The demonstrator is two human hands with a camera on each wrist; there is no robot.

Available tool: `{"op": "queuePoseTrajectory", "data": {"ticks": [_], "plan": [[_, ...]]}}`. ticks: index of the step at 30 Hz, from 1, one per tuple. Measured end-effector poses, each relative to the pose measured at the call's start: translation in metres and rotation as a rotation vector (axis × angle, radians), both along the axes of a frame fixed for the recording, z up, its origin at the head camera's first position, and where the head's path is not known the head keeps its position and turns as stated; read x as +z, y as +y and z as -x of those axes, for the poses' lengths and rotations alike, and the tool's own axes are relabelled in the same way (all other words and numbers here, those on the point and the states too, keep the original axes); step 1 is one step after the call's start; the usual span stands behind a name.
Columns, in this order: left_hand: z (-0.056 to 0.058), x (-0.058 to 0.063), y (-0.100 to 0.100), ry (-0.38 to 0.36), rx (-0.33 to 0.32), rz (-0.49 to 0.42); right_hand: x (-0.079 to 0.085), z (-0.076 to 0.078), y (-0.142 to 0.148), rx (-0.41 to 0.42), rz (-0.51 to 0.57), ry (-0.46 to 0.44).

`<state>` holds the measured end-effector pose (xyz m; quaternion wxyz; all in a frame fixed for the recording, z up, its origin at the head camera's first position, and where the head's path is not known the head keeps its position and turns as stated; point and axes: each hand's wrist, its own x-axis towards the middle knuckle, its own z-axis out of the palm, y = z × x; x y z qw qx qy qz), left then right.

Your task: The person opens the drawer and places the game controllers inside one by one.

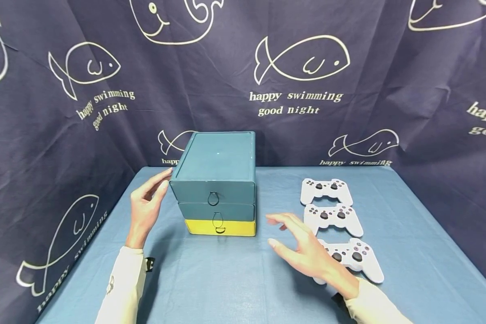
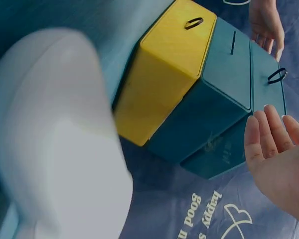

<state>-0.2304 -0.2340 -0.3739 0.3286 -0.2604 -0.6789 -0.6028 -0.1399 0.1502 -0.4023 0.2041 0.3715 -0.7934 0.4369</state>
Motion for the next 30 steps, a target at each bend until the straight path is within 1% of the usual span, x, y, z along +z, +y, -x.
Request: {"op": "queuePoseTrajectory", "data": {"ticks": [6,10,12,18,25,30], "plan": [[-0.002,0.000,0.000,-0.024,0.006,0.003,0.001,0.005,-0.019,0.046,0.038,-0.022],[-0.002,-0.001,0.000,-0.021,0.013,-0.004,0.003,0.009,-0.033,0.086,0.060,-0.029],[-0.002,-0.001,0.000,-0.018,0.028,0.007,0.006,0.011,-0.039,0.108,0.076,-0.040],[-0.002,0.001,0.000,-0.027,0.044,0.018,0.015,0.018,-0.054,0.158,0.119,-0.096],[-0.002,0.001,0.001,-0.018,0.033,0.012,0.025,0.026,-0.067,0.202,0.118,-0.180],[-0.002,0.001,0.001,-0.023,0.043,0.015,0.029,0.032,-0.078,0.237,0.126,-0.236]]}}
